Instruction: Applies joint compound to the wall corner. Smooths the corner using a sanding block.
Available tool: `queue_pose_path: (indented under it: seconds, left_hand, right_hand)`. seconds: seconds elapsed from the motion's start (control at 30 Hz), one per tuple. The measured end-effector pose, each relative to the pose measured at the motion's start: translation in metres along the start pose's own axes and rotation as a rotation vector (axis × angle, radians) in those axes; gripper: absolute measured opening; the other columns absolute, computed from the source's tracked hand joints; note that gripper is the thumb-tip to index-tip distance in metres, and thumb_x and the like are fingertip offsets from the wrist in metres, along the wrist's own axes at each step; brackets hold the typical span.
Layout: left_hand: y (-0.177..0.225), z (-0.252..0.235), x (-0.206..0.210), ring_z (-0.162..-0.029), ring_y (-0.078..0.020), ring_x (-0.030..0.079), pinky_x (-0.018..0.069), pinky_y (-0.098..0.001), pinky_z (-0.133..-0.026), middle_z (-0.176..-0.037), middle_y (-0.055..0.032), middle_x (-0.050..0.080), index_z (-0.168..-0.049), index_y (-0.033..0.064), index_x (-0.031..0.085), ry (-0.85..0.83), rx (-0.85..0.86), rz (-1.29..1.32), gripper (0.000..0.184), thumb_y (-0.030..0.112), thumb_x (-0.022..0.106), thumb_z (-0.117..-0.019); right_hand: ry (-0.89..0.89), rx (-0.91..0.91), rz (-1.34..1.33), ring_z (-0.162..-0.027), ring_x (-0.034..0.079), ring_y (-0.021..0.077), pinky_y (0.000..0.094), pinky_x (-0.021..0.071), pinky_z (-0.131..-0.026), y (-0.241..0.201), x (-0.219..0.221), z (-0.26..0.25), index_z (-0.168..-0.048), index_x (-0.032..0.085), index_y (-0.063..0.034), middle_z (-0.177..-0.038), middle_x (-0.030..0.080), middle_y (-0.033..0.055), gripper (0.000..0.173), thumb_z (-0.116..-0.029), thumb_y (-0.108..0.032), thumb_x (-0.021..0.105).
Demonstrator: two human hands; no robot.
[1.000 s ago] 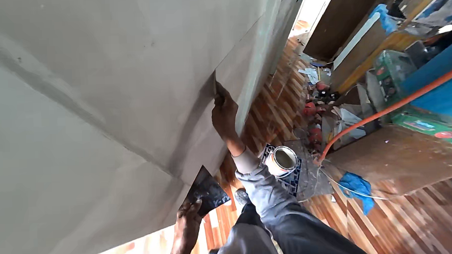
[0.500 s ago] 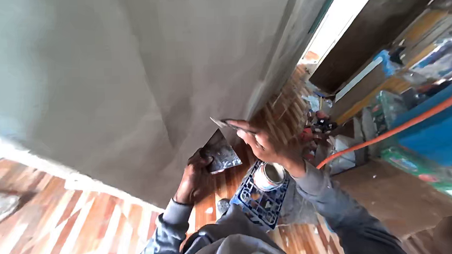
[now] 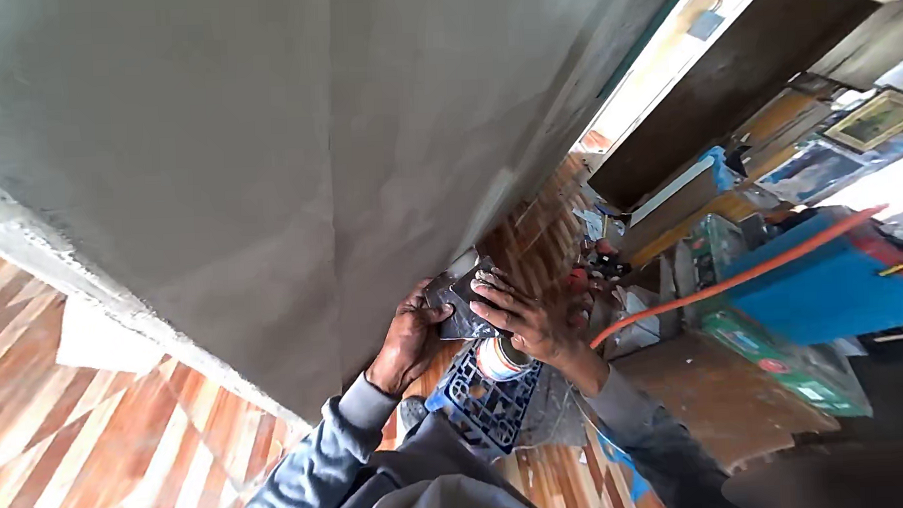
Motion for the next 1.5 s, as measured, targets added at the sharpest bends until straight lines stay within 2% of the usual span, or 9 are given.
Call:
queue_pose_path:
  seconds: [0.33, 0.43, 0.53, 0.63, 0.73, 1.07, 1.2, 1.33, 1.5]
  left_hand:
    - [0.032, -0.003, -0.007, -0.098, -0.0241, 0.070, 0.0604, -0.0450, -0.087, -0.114, -0.0149, 0.067, -0.135, -0.0012, 0.047, -0.023, 0.167, -0.161, 0.045, -0.012, 0.051, -0.0910]
    - [0.066, -0.003, 0.002, -0.097, -0.0217, 0.070, 0.0610, -0.0434, -0.086, -0.114, -0.0129, 0.067, -0.140, -0.0007, 0.044, 0.025, 0.296, -0.202, 0.048, -0.008, 0.052, -0.0937]
    - [0.065, -0.004, -0.026, -0.099, -0.0259, 0.069, 0.0608, -0.0456, -0.086, -0.117, -0.0167, 0.065, -0.141, -0.0023, 0.042, 0.157, 0.314, -0.227, 0.046, -0.006, 0.053, -0.0957]
    - [0.034, 0.007, -0.040, -0.096, -0.0257, 0.070, 0.0612, -0.0452, -0.083, -0.115, -0.0173, 0.066, -0.143, -0.0015, 0.041, 0.264, 0.198, -0.197, 0.048, -0.006, 0.053, -0.0971]
    - [0.006, 0.014, -0.036, -0.095, -0.0251, 0.070, 0.0610, -0.0442, -0.084, -0.114, -0.0175, 0.066, -0.141, -0.0018, 0.042, 0.291, 0.146, -0.156, 0.044, -0.006, 0.051, -0.0984]
    - [0.040, 0.017, -0.021, -0.096, -0.0226, 0.070, 0.0611, -0.0424, -0.083, -0.117, -0.0164, 0.065, -0.143, -0.0011, 0.041, 0.355, 0.290, -0.189, 0.045, -0.006, 0.051, -0.0989]
    - [0.035, 0.028, -0.035, -0.094, -0.0183, 0.070, 0.0607, -0.0384, -0.085, -0.110, -0.0111, 0.068, -0.135, 0.0011, 0.047, 0.332, 0.202, -0.213, 0.033, -0.002, 0.047, -0.1016]
    - [-0.004, 0.033, -0.032, -0.082, -0.0189, 0.073, 0.0637, -0.0364, -0.072, -0.101, -0.0105, 0.071, -0.132, 0.0046, 0.049, 0.328, 0.043, -0.180, 0.028, 0.002, 0.044, -0.1043]
    - [-0.014, 0.019, -0.034, -0.075, -0.0191, 0.074, 0.0647, -0.0360, -0.070, -0.091, -0.0106, 0.072, -0.113, 0.0028, 0.056, 0.361, 0.100, -0.148, 0.019, 0.004, 0.038, -0.1046]
  right_hand:
    - [0.025, 0.339, 0.122, -0.139, 0.053, 0.0286, 0.0417, 0.0433, -0.117, 0.013, 0.030, 0.032, -0.137, 0.065, -0.0131, -0.146, 0.058, 0.0154, 0.053, -0.0908, 0.010, 0.055]
    - [-0.023, 0.849, -0.040, -0.123, 0.064, 0.0262, 0.0444, 0.0522, -0.105, 0.030, 0.046, 0.058, -0.136, 0.064, -0.0056, -0.134, 0.067, 0.0140, 0.043, -0.0971, 0.005, 0.047]
    - [0.474, 1.248, -0.437, -0.122, 0.063, 0.0208, 0.0382, 0.0517, -0.108, 0.056, 0.031, 0.064, -0.143, 0.049, 0.0058, -0.131, 0.063, 0.0200, 0.043, -0.1072, -0.019, 0.048]
    - [0.972, 1.134, -0.919, -0.117, 0.065, 0.0218, 0.0422, 0.0560, -0.102, 0.048, 0.022, 0.035, -0.144, 0.041, 0.0044, -0.130, 0.061, 0.0185, 0.040, -0.1080, -0.011, 0.044]
    - [1.058, 1.066, -0.999, -0.115, 0.064, 0.0214, 0.0431, 0.0553, -0.101, 0.028, 0.018, 0.011, -0.142, 0.043, 0.0039, -0.126, 0.061, 0.0171, 0.037, -0.1072, -0.008, 0.043]
    - [0.300, 1.145, -0.326, -0.084, 0.067, 0.0196, 0.0400, 0.0563, -0.081, -0.042, 0.043, 0.060, -0.108, 0.067, 0.0057, -0.089, 0.069, 0.0144, 0.033, -0.1034, -0.025, 0.055]
    - [0.788, 1.078, -0.780, -0.111, 0.069, 0.0163, 0.0358, 0.0580, -0.099, 0.003, 0.031, 0.102, -0.138, 0.054, 0.0036, -0.122, 0.070, 0.0117, 0.042, -0.0996, -0.013, 0.060]
    - [1.257, 1.022, -1.337, -0.103, 0.070, 0.0201, 0.0426, 0.0597, -0.091, 0.046, 0.023, 0.100, -0.133, 0.053, -0.0035, -0.114, 0.070, 0.0101, 0.032, -0.1023, -0.010, 0.052]
    - [1.283, 1.128, -1.310, -0.100, 0.070, 0.0247, 0.0453, 0.0612, -0.085, 0.093, 0.016, 0.111, -0.133, 0.051, -0.0016, -0.114, 0.068, 0.0142, 0.040, -0.0955, -0.005, 0.065]
Point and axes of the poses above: each hand's wrist, its own z-axis away from the middle knuckle, its own x-axis out of the palm, y = z × x, the point moved 5 cm from there along -z, towards the middle knuckle
